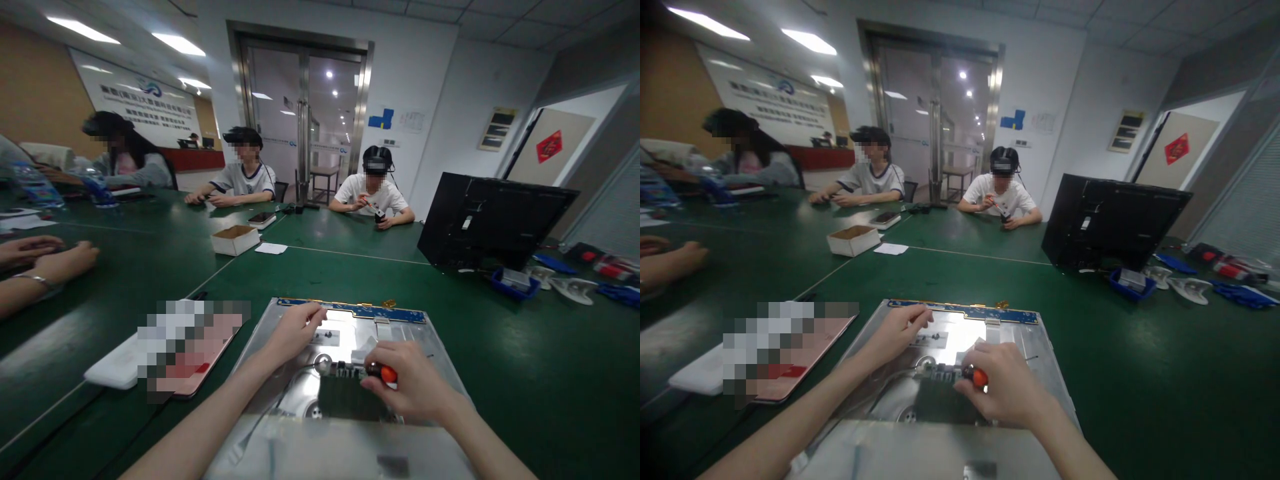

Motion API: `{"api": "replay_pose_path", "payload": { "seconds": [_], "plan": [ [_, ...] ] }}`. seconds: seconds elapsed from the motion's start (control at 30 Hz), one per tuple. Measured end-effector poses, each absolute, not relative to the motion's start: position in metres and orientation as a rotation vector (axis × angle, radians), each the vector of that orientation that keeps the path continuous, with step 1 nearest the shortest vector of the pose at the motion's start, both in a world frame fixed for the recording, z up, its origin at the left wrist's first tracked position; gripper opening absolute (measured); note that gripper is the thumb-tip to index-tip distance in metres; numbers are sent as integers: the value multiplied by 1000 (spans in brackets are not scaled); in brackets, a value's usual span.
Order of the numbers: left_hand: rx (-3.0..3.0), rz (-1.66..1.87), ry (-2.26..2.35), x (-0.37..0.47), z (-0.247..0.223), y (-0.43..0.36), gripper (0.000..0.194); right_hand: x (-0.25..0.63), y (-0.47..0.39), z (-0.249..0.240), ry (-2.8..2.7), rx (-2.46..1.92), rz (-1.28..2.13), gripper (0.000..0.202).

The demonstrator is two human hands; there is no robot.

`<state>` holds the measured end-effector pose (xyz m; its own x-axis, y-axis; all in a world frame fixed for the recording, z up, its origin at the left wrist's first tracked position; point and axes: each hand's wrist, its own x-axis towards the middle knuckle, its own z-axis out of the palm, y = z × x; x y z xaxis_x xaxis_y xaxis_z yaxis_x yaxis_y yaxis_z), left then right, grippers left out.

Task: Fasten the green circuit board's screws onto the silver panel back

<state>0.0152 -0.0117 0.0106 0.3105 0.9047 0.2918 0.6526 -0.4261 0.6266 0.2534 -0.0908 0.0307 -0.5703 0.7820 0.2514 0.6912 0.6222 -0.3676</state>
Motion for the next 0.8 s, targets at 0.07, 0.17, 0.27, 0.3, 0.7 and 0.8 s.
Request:
{"api": "replay_pose_path", "payload": {
  "seconds": [0.07, 0.17, 0.27, 0.3, 0.7, 0.8],
  "plan": [
    [2207, 859, 1387, 15, 8, -11, 33, 251, -93, 30, -2546, -1201, 363, 14],
    [2230, 832, 1406, 15, 5, -9, 32, 245, -95, 24, -2706, -1223, 371, 20],
    [2251, 805, 1420, 15, 4, -9, 32, 242, -95, 18, -2803, -1243, 346, 25],
    [2260, 796, 1420, 15, 5, -9, 32, 242, -94, 17, -2812, -1253, 338, 27],
    [2309, 709, 1400, 17, 8, -15, 23, 246, -91, 17, -2790, -1240, 323, 22],
    [2334, 682, 1396, 18, 8, -15, 25, 246, -90, 17, -2782, -1234, 334, 26]
  ]
}}
